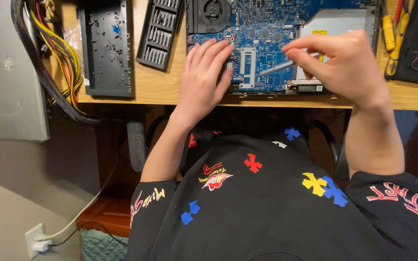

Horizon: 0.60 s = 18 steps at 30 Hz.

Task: Removing an internal component, specifically a small circuit board and its bracket, from a disassembled laptop.

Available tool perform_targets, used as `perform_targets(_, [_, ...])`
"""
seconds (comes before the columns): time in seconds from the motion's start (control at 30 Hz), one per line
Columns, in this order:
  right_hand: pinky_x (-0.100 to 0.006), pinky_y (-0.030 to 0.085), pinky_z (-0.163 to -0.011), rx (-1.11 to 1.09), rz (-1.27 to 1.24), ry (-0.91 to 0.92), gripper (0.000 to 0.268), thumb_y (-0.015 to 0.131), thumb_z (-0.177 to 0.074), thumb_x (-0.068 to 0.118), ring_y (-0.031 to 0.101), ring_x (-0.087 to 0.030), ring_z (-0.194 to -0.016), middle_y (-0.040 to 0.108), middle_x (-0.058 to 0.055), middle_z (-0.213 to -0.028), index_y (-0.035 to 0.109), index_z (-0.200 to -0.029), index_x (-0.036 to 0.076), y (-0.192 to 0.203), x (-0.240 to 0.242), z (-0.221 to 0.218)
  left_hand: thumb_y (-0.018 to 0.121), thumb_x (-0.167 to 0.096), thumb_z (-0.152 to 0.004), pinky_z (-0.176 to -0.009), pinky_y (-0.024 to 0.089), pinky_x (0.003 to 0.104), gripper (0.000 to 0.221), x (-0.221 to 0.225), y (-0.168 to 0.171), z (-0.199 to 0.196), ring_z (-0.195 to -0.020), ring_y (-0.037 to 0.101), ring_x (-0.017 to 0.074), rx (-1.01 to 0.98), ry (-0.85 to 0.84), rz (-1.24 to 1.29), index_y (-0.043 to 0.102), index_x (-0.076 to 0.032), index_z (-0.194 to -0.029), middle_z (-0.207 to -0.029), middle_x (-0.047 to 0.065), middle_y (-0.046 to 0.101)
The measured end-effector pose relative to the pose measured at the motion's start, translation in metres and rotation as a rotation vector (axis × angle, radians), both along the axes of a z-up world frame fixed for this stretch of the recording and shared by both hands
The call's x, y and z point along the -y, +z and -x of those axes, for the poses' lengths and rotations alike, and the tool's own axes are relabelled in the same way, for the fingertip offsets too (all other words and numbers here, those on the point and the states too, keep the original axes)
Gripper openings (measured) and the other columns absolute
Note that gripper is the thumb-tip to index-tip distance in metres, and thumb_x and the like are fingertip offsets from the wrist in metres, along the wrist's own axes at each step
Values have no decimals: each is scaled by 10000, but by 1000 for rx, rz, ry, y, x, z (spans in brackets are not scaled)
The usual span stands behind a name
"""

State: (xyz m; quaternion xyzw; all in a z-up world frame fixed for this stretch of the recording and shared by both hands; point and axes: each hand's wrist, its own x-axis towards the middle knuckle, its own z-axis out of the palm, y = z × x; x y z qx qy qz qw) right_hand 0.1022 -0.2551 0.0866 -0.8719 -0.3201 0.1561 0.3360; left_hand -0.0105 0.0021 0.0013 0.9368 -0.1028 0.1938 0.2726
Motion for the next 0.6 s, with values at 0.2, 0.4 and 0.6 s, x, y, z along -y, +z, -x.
perform_targets(0.2, [-295, 552, -763, 322, -143, 221, 122, 750, -1055, 104, 724, -182, -859, 738, -109, -972, 761, -1141, 19, -6, -1, -9, 631, 102, -935, -1198, 420, 500, 348, -8, -10, -4, -1324, 578, 345, 39, 8, 165, 659, -32, -1255, -1333, 119, 638])
perform_targets(0.4, [-339, 540, -746, 405, -47, 340, 156, 802, -1027, 206, 697, -223, -829, 705, -73, -916, 758, -1025, 56, 3, -22, -7, 649, 119, -868, -1182, 422, 526, 280, -9, -10, -3, -1278, 595, 344, 40, -30, 176, 720, -47, -1081, -1233, 105, 657])
perform_targets(0.6, [-404, 514, -747, 461, -23, 447, 161, 771, -972, 241, 670, -275, -831, 665, -63, -840, 742, -956, 83, 1, -41, -2, 627, 143, -814, -1200, 418, 541, 209, -13, -12, -4, -1267, 608, 338, 30, -61, 229, 677, -23, -929, -1191, 113, 655])
